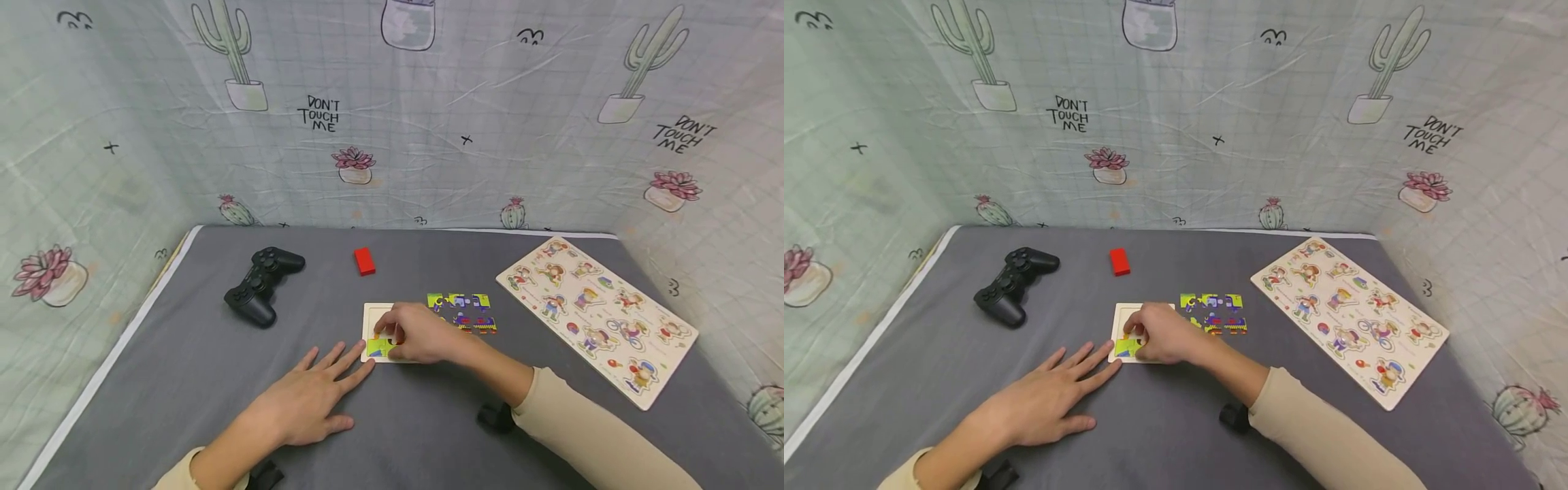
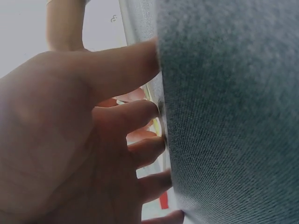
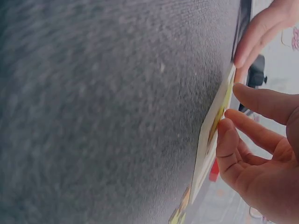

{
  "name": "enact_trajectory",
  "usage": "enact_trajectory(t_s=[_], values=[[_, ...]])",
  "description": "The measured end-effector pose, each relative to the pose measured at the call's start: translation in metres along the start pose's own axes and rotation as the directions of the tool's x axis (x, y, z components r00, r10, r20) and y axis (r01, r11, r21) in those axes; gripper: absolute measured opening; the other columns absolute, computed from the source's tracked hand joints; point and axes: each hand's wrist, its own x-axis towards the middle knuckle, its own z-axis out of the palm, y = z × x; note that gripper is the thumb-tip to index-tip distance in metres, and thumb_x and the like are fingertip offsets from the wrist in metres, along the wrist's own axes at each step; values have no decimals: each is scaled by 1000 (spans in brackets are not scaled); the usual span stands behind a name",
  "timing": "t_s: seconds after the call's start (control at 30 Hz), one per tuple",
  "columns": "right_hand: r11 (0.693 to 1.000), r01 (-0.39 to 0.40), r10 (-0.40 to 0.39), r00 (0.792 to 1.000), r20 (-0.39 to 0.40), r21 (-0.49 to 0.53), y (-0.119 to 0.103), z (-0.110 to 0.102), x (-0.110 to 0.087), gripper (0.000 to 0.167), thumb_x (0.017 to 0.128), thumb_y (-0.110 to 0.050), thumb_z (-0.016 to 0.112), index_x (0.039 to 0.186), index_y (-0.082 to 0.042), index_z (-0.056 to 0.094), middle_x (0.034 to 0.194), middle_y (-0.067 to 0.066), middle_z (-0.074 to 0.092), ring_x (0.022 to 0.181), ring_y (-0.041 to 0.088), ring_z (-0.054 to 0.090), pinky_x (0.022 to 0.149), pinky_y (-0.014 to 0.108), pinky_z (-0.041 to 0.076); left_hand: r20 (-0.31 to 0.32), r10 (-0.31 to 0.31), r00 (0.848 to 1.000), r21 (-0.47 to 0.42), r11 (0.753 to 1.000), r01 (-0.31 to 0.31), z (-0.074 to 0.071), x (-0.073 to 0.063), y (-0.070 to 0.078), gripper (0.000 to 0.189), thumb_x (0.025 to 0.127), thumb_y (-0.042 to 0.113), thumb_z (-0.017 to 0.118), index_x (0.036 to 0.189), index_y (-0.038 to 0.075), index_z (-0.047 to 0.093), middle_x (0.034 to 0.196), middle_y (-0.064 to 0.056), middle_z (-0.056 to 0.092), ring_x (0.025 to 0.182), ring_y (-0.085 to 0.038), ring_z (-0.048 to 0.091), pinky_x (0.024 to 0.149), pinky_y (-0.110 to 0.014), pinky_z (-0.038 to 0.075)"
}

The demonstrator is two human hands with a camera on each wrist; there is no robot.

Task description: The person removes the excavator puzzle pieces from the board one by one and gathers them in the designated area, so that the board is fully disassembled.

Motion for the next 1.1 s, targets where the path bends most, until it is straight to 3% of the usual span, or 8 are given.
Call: enact_trajectory(t_s=[0.57,1.1], values=[[999,-28,29,998,-55,15,-5,7,3,32,78,1,84,107,-5,74,87,4,68,74,10,57,69,23,50,23,-10,1000,-40,999,11,-2,1,-1,82,96,51,71,165,32,31,177,3,12,162,-35,18,123,-71,22],[999,-39,40,996,-81,15,-10,9,3,33,77,2,85,107,-5,74,90,3,71,81,16,65,73,24,52,48,-19,999,-80,997,23,-2,1,-5,84,95,50,72,165,34,30,177,4,11,162,-37,13,123,-72,18]])
